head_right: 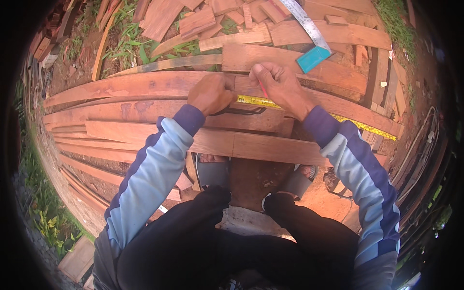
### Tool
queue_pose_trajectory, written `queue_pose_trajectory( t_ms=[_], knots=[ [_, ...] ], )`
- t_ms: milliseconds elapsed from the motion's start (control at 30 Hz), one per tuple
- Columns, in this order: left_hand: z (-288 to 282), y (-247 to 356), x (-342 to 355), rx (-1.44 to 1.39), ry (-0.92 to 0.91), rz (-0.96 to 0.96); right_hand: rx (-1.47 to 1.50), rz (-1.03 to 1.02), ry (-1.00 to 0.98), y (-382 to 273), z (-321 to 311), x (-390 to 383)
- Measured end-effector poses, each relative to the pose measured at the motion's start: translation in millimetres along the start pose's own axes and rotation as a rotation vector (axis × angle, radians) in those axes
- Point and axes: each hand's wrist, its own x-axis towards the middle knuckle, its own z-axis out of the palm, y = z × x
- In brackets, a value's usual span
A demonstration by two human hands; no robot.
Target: The person measures wooden planks with a tape measure and marks them with a pencil. They use a try square to draw straight lines across the planks. The person then picks up a circular saw and positions it on the marked plank, preparing to cut.
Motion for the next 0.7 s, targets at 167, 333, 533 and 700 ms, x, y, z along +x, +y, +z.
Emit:
queue_pose_trajectory(
  t_ms=[167,333,533,700],
  knots=[
    [1,-2,1,-0.014,-0.007,-0.01,0.062,0.14,0.018,0,6,-3],
    [0,0,1,0.004,-0.027,-0.023,0.178,0.022,0.079,7,13,-3],
    [0,-1,1,0.012,-0.014,0.001,0.027,-0.002,0.002,11,11,-5],
    [-3,4,-2,0.026,-0.018,-0.014,-0.15,-0.067,0.05,15,12,-4]
  ],
)
